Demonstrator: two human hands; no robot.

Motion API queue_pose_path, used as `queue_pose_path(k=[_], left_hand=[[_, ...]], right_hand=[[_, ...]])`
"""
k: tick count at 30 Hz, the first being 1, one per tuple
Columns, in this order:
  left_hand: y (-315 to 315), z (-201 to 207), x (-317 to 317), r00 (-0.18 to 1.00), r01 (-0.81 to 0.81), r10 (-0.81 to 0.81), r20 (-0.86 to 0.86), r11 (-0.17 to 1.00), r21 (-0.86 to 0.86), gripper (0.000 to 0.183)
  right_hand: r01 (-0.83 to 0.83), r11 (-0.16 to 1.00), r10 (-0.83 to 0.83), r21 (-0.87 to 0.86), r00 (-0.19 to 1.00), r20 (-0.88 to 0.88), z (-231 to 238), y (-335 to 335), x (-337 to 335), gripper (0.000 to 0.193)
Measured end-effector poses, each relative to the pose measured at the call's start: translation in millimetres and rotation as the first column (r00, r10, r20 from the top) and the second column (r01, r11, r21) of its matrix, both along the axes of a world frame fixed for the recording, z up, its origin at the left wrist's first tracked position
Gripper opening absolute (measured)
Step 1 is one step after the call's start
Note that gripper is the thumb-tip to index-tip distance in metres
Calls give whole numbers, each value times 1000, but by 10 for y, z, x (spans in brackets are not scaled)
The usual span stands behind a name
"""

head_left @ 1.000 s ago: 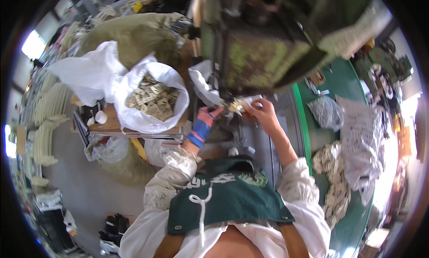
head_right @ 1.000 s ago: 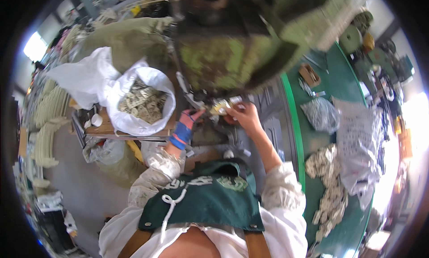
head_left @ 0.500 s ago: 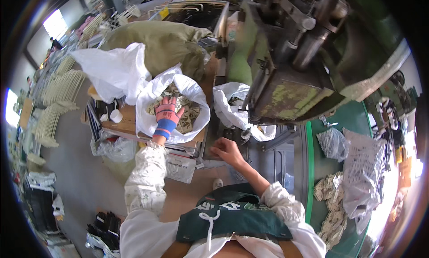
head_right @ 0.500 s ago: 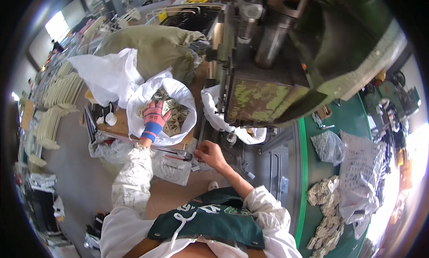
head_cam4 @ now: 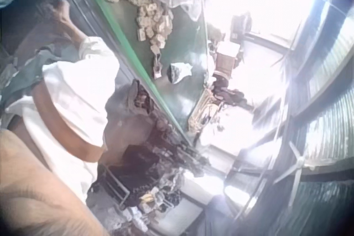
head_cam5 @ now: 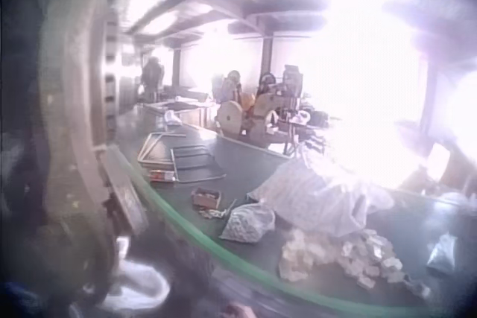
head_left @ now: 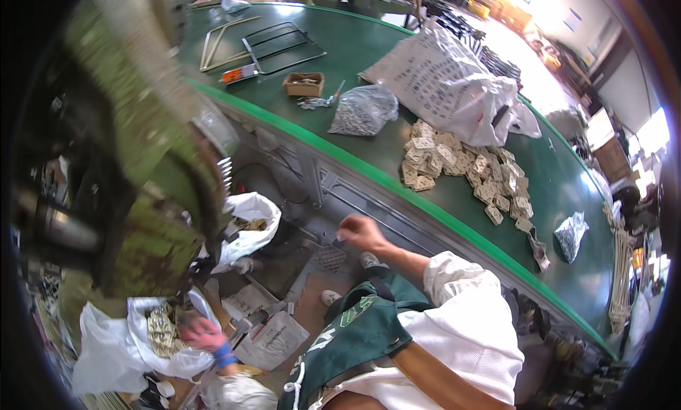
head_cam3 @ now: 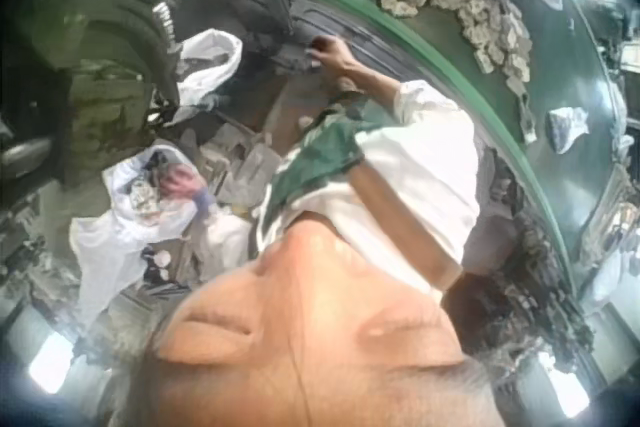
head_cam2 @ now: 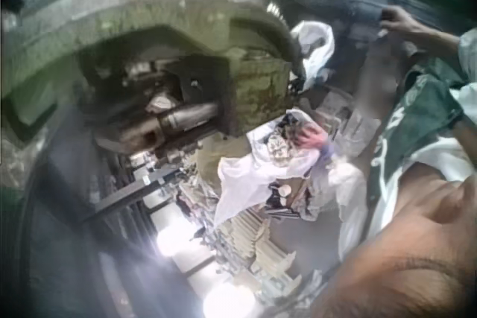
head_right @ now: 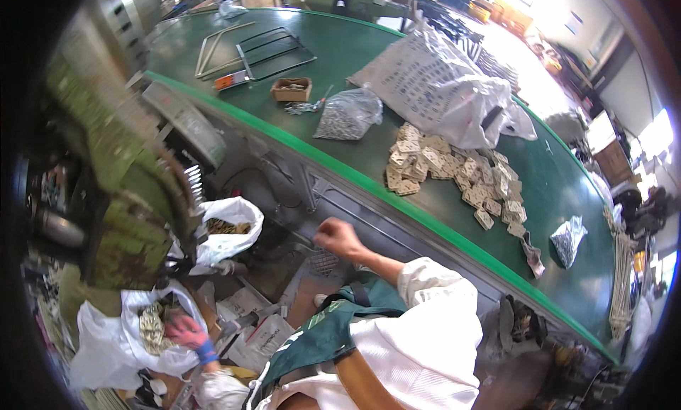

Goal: The person repeatedly picks small beige rectangular components from a white sack, places them into a press machine, and removes the processed pieces. The person also briefly adjusts the sack and handles a plastic bag on the table.

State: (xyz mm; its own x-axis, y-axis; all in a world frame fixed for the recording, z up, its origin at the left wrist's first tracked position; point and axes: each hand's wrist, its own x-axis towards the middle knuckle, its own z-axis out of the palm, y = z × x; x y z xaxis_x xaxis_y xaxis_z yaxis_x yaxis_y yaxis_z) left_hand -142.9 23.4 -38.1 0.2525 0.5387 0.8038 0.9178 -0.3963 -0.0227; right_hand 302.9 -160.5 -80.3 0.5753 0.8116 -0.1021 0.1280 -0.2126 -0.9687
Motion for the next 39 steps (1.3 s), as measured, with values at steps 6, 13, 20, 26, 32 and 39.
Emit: queue_pose_path(k=[6,13,20,26,32,39], left_hand=[[-1089,-232,1966,788,611,-600,138,732,-300,26],[-1448,66,2979,664,737,-712,228,572,-359,28],[-1547,-56,3105,697,713,-659,282,596,-369,28],[-1653,-111,3108,724,689,-614,313,626,-365,29],[-1698,-136,2924,769,639,-523,367,649,-413,24],[-1351,-496,2552,692,592,63,719,520,-615,15]], right_hand=[[430,854,-410,293,209,888,-6,-1001,1960,46],[533,827,-390,181,312,866,-552,-856,2485,58],[563,794,-416,230,227,881,-702,-317,2532,56],[477,877,-94,-59,291,952,-141,-10,2530,75],[268,702,521,-660,440,732,178,152,2823,41],[-125,912,408,-391,379,831,388,1026,1804,25]])
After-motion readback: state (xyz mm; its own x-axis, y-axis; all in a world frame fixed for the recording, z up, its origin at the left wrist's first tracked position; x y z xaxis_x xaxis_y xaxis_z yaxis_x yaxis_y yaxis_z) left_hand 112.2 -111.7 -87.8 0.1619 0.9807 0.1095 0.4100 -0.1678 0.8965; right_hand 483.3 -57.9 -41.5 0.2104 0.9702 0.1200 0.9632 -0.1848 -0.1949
